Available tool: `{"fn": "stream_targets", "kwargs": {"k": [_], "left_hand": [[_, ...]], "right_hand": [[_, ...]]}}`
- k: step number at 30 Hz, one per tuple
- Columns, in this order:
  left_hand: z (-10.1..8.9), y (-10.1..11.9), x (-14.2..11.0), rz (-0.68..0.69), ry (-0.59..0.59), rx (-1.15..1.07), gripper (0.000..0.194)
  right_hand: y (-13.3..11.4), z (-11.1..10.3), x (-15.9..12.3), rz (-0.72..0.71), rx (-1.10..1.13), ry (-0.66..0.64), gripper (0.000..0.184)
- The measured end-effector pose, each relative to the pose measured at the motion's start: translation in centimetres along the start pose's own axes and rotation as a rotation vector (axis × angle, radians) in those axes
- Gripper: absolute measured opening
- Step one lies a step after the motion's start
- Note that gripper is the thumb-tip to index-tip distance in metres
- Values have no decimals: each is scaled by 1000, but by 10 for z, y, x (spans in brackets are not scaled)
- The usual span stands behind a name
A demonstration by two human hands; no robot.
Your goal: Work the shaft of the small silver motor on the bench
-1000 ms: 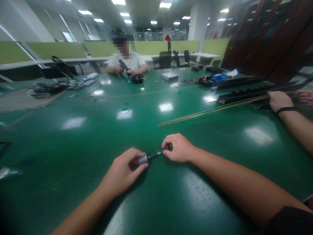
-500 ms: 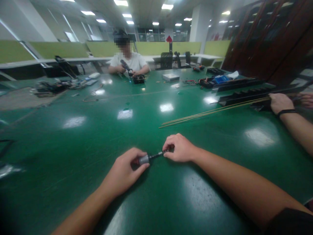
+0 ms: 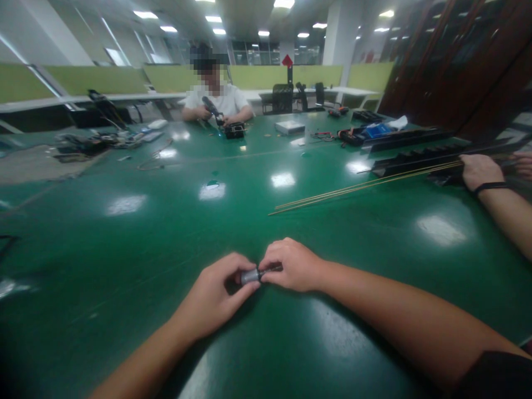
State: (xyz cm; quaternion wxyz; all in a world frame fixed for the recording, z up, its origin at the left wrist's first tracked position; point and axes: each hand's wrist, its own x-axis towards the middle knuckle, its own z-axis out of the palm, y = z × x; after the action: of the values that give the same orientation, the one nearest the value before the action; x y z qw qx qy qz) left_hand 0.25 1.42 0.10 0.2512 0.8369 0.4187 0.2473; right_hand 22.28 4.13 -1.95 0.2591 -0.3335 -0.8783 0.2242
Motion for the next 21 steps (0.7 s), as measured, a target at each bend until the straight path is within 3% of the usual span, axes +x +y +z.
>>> {"fn": "stream_targets", "kwargs": {"k": [21], "left_hand": [[-2, -2, 1, -96, -28, -11, 14]], "right_hand": [[4, 4, -1, 0, -8, 15, 14]]}}
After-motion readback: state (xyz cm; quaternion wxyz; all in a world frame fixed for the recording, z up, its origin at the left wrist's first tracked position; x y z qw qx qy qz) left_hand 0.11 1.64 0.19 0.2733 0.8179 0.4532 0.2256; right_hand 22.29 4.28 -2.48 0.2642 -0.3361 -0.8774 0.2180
